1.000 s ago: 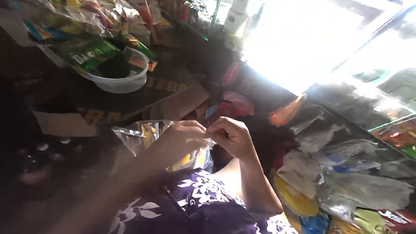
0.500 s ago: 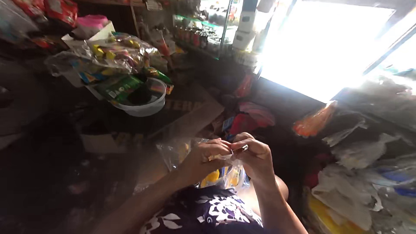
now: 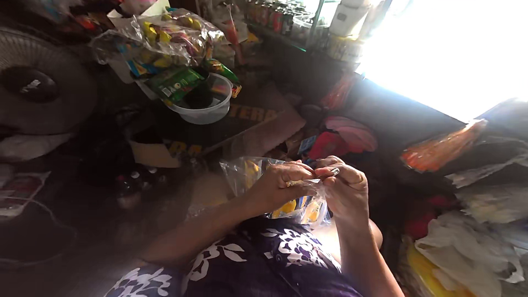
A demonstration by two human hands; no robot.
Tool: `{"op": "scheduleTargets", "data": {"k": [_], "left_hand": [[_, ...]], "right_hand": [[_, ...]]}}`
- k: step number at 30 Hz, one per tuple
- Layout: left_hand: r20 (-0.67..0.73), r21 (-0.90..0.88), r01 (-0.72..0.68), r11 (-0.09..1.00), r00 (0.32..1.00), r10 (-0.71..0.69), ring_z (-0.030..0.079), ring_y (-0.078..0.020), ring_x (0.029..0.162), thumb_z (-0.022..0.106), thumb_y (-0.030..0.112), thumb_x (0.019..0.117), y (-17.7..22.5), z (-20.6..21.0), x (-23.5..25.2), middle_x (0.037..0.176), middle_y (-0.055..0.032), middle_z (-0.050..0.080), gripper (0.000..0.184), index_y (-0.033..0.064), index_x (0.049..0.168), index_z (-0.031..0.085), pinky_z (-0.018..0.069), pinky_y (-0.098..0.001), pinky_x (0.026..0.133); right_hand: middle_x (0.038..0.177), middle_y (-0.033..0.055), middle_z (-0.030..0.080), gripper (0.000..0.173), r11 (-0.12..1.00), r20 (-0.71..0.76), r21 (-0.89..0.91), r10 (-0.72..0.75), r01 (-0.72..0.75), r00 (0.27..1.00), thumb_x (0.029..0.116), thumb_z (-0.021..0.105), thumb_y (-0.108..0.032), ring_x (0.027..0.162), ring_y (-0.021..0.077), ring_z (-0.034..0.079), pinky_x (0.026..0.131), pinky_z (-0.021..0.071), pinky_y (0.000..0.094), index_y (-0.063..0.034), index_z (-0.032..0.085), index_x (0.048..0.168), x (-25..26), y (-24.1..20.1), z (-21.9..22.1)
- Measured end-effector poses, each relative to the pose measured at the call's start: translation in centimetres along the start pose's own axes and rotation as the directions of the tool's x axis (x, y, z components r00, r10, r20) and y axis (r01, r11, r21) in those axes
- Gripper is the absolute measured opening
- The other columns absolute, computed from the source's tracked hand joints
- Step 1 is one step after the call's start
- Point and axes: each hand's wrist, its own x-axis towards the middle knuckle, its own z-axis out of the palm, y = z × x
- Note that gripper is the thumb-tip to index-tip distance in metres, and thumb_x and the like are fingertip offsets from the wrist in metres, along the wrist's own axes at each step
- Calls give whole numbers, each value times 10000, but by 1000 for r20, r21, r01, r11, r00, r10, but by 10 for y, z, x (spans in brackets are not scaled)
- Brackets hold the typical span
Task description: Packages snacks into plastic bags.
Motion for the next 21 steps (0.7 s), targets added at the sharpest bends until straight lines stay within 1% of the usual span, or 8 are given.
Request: {"op": "scheduleTargets", "data": {"k": [1, 4, 6, 9, 12, 16, 18, 21], "left_hand": [[-1, 11, 1, 1000, 1000, -1, 631, -74, 1165, 657, 42, 951, 0, 0, 0, 1047, -92, 740, 146, -85, 979, 725, 425, -287, 1121], [-22, 47, -26, 999, 999, 27, 651, -85, 1125, 666, 17, 930, 0, 1, 0, 1015, -97, 739, 118, -82, 945, 728, 431, -302, 1116], [-20, 48, -59, 997, 998, 60, 654, -127, 1128, 663, -6, 924, -2, 1, 1, 1023, -126, 735, 104, -90, 938, 723, 429, -328, 1120], [-40, 60, -65, 996, 997, 68, 666, -174, 1109, 672, -53, 897, -2, 3, 0, 990, -148, 732, 86, -104, 947, 719, 421, -360, 1132], [-49, 59, -57, 997, 997, 60, 668, -155, 1063, 651, -66, 897, -5, 5, -1, 959, -142, 723, 93, -101, 951, 718, 409, -363, 1135], [-43, 65, -53, 996, 998, 55, 669, -153, 1056, 660, -56, 902, -6, 6, -1, 957, -145, 735, 98, -97, 957, 729, 401, -347, 1129], [-51, 63, -44, 997, 998, 48, 673, -167, 1041, 656, -75, 894, -4, 6, -1, 933, -146, 731, 89, -100, 946, 724, 406, -360, 1128], [-41, 50, -43, 998, 998, 45, 673, -173, 1083, 669, -41, 909, -5, 5, -1, 956, -152, 737, 94, -100, 953, 728, 370, -376, 1164]], "right_hand": [[1017, -109, 727, 157, 1000, 18, -5, 3, -3, 1000, 985, 664, -200, 904, -25, 644, 787, 534, 151, -213, 784, 1085, 0, -1, -2], [1075, -101, 720, 206, 999, 73, -34, 10, -7, 997, 987, 655, -174, 951, -4, 655, 827, 557, 179, -221, 771, 1151, 1, -3, -7], [1080, -97, 712, 214, 999, 75, -34, 7, -4, 997, 973, 671, -158, 960, 14, 655, 822, 561, 188, -230, 774, 1146, 1, -2, -7], [1073, -77, 729, 189, 995, 7, 91, 44, -45, 999, 945, 705, -174, 945, 38, 682, 821, 578, 217, -219, 766, 1119, -2, 3, -2], [1030, -66, 727, 318, 958, -39, 258, 141, -127, 989, 909, 740, -178, 888, 47, 692, 805, 587, 229, -218, 705, 1222, -5, 9, -1], [1019, -69, 735, 458, 927, -42, 336, 192, -167, 980, 897, 746, -139, 893, 57, 702, 850, 591, 254, -230, 643, 1333, -7, 12, -1], [1004, -65, 735, 464, 929, -51, 332, 193, -166, 980, 892, 750, -128, 874, 58, 701, 812, 594, 241, -230, 643, 1332, -7, 11, 0], [992, -76, 736, 448, 947, -83, 275, 193, -164, 978, 888, 751, -130, 854, 43, 701, 771, 594, 215, -249, 654, 1310, -7, 8, 2]]}}
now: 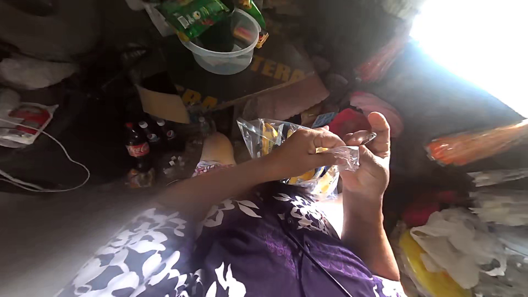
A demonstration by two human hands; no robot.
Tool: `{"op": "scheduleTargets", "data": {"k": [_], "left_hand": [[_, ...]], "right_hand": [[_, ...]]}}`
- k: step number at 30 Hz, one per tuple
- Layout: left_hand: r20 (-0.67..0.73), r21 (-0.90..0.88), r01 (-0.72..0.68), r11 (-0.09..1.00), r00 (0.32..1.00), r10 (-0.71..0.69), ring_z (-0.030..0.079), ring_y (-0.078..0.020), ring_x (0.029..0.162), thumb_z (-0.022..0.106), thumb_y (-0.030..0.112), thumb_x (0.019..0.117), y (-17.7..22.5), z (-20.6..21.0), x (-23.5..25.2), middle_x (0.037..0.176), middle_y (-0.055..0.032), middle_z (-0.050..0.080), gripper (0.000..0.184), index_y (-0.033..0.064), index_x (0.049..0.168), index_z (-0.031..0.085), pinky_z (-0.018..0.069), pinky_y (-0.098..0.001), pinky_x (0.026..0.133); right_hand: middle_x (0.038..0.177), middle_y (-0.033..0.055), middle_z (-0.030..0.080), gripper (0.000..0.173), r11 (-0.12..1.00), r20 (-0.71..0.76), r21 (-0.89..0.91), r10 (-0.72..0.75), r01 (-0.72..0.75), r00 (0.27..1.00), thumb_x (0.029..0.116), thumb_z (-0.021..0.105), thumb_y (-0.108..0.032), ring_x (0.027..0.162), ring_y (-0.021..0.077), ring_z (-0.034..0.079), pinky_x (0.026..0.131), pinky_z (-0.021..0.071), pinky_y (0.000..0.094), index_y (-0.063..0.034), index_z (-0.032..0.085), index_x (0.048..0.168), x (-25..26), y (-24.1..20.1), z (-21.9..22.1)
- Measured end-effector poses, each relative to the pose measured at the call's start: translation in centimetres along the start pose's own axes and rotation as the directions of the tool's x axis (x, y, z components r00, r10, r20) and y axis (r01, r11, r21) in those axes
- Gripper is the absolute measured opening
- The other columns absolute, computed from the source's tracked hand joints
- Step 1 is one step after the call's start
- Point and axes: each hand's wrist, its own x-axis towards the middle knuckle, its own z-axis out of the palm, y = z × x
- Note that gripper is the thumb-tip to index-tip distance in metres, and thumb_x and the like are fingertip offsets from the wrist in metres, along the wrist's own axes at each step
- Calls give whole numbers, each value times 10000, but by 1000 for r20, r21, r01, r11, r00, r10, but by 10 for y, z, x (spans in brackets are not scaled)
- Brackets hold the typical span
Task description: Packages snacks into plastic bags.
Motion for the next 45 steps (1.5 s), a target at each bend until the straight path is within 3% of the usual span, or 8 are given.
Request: {"op": "scheduleTargets", "data": {"k": [11, 14, 17, 24, 27, 32, 37, 45], "left_hand": [[-52, 19, -21, 1000, 998, 22, 682, -138, 1043, 683, -34, 911, -4, 0, -2, 928, -131, 742, 81, -91, 950, 726, 366, -364, 1164], [-57, 32, -1, 999, 998, 3, 679, -137, 1052, 675, -22, 921, -7, 0, -3, 949, -131, 741, 88, -86, 956, 725, 360, -378, 1171], [-75, 54, -4, 999, 997, 8, 688, -163, 1048, 673, -14, 925, -10, 1, -4, 947, -140, 741, 87, -84, 936, 725, 382, -397, 1160], [-51, 91, -1, 996, 999, 6, 695, -185, 1061, 683, 3, 922, -16, 3, -5, 969, -150, 751, 109, -84, 960, 736, 382, -413, 1162], [-82, 69, 2, 998, 997, 3, 682, -203, 1092, 683, -10, 919, -20, 5, -6, 1035, -181, 736, 119, -100, 983, 727, 459, -367, 1086], [-215, 75, 78, 994, 975, -60, 656, -59, 966, 651, 14, 946, -23, -6, -3, 1000, -103, 702, 111, -75, 998, 696, 532, -227, 901], [-304, 32, 204, 978, 935, -185, 620, 40, 817, 649, 23, 959, -22, -15, 1, 885, 9, 683, 63, -25, 991, 674, 522, -158, 789], [-318, 1, 166, 986, 935, -157, 638, 22, 873, 620, -5, 966, -26, -13, 1, 927, 10, 686, 59, -31, 994, 666, 539, -177, 834]], "right_hand": [[1059, -37, 742, 538, 997, 28, -68, -16, 18, 999, 962, 676, -145, 945, 86, 708, 879, 588, 277, -223, 531, 1474, 2, 1, -1], [1156, -12, 735, 386, 995, 10, -98, -28, 29, 1000, 964, 680, -170, 1033, 104, 702, 910, 581, 275, -199, 659, 1348, 0, 3, 0], [1089, -13, 739, 225, 996, -46, -79, -36, 32, 998, 958, 681, -138, 969, 84, 702, 842, 588, 241, -175, 744, 1171, -1, 6, 3], [908, -78, 722, 158, 970, -113, -241, -3, -25, 994, 983, 658, -169, 769, 13, 666, 709, 568, 176, -171, 749, 1112, 0, -4, 11], [859, -88, 699, 164, 957, -149, -291, -31, -14, 988, 1008, 607, -150, 707, -1, 627, 664, 539, 158, -158, 744, 1098, 5, -6, 10], [836, -81, 705, 207, 962, -225, -273, -81, 18, 971, 1050, 503, -144, 654, 9, 628, 589, 523, 160, -189, 702, 1088, 5, -18, -6], [834, -82, 719, 174, 963, -112, -263, 29, -58, 993, 1053, 512, -166, 578, -17, 602, 519, 503, 135, -226, 674, 1076, -4, -16, 8], [766, -56, 702, 150, 942, -166, -303, 97, -145, 981, 1037, 489, -53, 530, 22, 631, 481, 549, 169, -128, 616, 1065, -1, 2, 22]]}}
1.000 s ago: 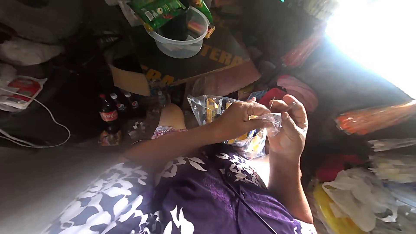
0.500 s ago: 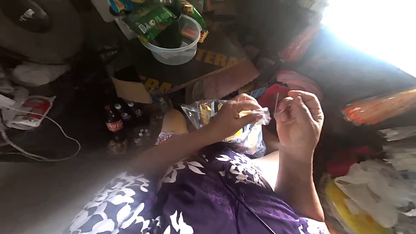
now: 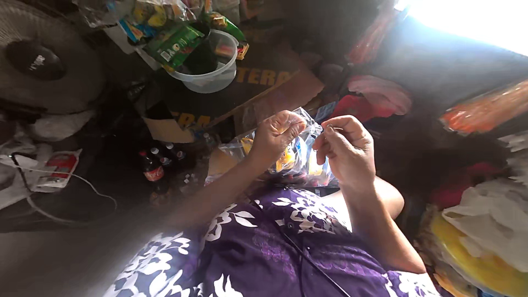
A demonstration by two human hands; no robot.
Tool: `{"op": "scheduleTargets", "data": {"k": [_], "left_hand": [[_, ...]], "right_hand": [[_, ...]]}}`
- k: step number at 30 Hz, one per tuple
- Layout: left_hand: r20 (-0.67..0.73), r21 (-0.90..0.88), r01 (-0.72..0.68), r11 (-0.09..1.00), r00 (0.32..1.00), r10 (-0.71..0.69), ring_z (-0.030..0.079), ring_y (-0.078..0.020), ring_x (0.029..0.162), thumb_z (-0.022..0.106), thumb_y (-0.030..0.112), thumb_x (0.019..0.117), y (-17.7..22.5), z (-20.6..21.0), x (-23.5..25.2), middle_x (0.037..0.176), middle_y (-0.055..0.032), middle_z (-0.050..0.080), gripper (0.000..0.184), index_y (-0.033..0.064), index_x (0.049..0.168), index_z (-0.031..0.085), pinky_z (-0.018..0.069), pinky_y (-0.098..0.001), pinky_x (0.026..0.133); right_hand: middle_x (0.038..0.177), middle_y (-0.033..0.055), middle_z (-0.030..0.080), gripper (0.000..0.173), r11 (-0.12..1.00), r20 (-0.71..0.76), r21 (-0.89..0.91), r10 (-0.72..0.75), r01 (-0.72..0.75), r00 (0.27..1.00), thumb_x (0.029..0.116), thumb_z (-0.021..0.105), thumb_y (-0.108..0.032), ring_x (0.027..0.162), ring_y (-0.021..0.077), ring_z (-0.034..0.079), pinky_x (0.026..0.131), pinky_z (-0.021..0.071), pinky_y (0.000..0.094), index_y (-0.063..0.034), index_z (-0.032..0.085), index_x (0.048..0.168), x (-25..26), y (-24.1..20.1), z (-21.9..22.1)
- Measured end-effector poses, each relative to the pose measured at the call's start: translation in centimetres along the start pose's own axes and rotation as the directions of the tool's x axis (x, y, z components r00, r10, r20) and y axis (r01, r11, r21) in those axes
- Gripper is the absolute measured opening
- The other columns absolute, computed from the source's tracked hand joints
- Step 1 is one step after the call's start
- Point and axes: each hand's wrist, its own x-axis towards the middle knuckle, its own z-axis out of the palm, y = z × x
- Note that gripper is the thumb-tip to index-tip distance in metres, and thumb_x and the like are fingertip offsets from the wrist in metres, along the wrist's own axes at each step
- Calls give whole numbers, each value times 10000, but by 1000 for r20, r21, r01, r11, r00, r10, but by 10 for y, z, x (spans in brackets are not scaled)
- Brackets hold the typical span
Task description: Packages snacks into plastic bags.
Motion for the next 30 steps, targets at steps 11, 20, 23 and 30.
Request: {"op": "scheduleTargets", "data": {"k": [11, 20, 23, 30], "left_hand": [[-39, 71, -185, 980, 981, 188, 630, -2, 927, 632, -36, 938, -7, 5, -4, 965, -55, 682, 84, -80, 1007, 650, 521, -176, 869], [24, 108, -285, 952, 958, 285, 679, -66, 934, 646, -18, 938, -11, 11, -10, 929, -98, 723, 77, -78, 946, 694, 536, -253, 934], [34, 152, -290, 945, 957, 289, 700, -102, 959, 663, -29, 920, -9, 10, -12, 945, -119, 731, 76, -82, 959, 702, 525, -323, 1009], [56, 163, -281, 946, 960, 276, 672, -127, 960, 648, -64, 908, -7, 11, -12, 952, -147, 692, 63, -91, 945, 691, 538, -248, 912]], "right_hand": [[739, -78, 673, 136, 1000, -34, -18, 5, -6, 999, 1049, 477, -60, 512, 6, 613, 465, 540, 160, -138, 587, 1063, 0, 9, 5], [797, -57, 698, 150, 992, -72, 88, -84, 90, 994, 1059, 477, -82, 588, 39, 659, 523, 570, 185, -161, 600, 1092, 2, 16, 3], [862, -44, 720, 149, 990, -59, 80, -115, 119, 992, 1045, 519, -73, 617, 52, 675, 561, 590, 206, -160, 631, 1090, 1, 14, -1], [867, -71, 702, 171, 985, -45, -34, -171, 170, 984, 1010, 562, -40, 687, 53, 687, 660, 616, 233, -162, 666, 1069, 1, 13, -8]]}}
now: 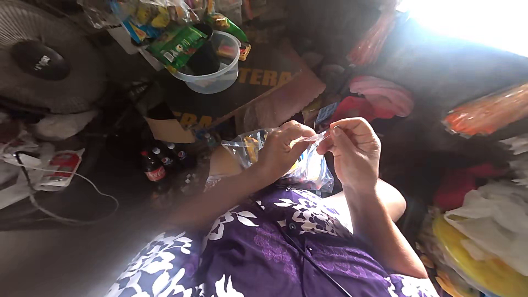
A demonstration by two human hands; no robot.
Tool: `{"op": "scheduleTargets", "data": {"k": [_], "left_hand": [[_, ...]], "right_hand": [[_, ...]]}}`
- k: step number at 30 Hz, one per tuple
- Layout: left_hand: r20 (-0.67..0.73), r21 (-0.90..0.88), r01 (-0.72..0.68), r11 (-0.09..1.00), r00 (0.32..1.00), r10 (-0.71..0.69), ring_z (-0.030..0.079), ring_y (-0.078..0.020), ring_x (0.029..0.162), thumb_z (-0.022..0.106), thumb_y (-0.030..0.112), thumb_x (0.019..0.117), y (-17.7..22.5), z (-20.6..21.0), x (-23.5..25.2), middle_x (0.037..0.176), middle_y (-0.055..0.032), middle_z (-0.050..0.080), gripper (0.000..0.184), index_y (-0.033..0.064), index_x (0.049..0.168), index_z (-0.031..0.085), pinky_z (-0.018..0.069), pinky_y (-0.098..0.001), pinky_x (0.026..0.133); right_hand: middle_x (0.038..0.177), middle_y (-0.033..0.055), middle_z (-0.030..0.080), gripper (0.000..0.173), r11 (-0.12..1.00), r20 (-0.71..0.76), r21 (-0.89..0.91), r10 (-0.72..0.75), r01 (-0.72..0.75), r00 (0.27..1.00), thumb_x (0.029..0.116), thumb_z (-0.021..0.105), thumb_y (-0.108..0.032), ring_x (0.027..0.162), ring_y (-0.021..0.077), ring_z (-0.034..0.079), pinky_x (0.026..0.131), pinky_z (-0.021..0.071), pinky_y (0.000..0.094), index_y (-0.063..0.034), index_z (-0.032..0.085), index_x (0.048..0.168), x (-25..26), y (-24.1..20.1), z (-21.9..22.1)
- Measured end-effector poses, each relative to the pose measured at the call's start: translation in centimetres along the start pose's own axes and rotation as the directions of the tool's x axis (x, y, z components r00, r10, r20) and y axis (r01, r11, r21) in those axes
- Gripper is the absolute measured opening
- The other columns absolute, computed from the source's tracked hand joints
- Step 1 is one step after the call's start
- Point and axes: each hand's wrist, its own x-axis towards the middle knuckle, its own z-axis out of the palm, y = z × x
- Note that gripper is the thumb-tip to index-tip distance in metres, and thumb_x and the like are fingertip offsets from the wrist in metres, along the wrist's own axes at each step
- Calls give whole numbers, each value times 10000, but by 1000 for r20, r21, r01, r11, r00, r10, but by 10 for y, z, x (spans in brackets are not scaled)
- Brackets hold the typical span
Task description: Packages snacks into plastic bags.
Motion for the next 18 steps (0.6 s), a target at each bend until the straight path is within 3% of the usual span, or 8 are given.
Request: {"op": "scheduleTargets", "data": {"k": [5, 8, 12, 14, 16, 18], "left_hand": [[16, -28, -27, 999, 999, 28, 672, -154, 1017, 633, -59, 915, -3, -1, 2, 1007, -179, 689, 69, -100, 949, 677, 541, -257, 929], [43, -98, -26, 995, 999, 30, 668, -136, 1015, 613, 59, 956, -1, -3, 2, 992, -163, 697, 167, -90, 915, 678, 533, -259, 921], [21, -260, 172, 950, 985, -172, 661, -56, 980, 594, 93, 982, -2, 0, 0, 971, -52, 700, 170, 12, 834, 619, 535, -251, 895], [44, -322, 269, 908, 962, -270, 658, -46, 951, 619, 42, 954, 1, 2, 0, 964, -31, 685, 57, 22, 918, 580, 543, -247, 881], [86, -318, 329, 889, 944, -319, 641, -32, 938, 628, -28, 928, 4, 3, 4, 973, -40, 659, 132, -44, 1052, 585, 536, -218, 888], [110, -271, 328, 905, 945, -310, 637, -6, 927, 631, -49, 933, 5, 3, 6, 973, -50, 680, 129, -83, 1057, 637, 527, -190, 884]], "right_hand": [[934, -17, 718, 153, 990, -51, 139, -27, 34, 998, 1022, 550, -58, 769, 117, 724, 731, 637, 296, -150, 657, 1080, -1, 5, 4], [947, -26, 722, 159, 988, -47, 148, -46, 53, 998, 1020, 559, -71, 778, 104, 720, 731, 632, 282, -168, 671, 1078, 0, 4, 4], [946, -31, 724, 148, 991, -11, 93, -96, 97, 995, 1019, 580, -73, 768, 100, 719, 723, 631, 277, -163, 675, 1087, 0, 5, 1], [935, -47, 719, 183, 994, -13, 49, -94, 94, 996, 1011, 571, -47, 753, 86, 710, 711, 628, 268, -173, 681, 1085, 0, 5, 0], [929, -59, 719, 207, 996, -26, 24, -86, 87, 996, 1004, 563, -29, 742, 73, 706, 701, 625, 257, -180, 683, 1080, 0, 5, 0], [929, -58, 720, 210, 995, -31, 17, -93, 94, 995, 1000, 568, -24, 744, 71, 704, 697, 621, 251, -181, 686, 1077, -1, 5, -1]]}}
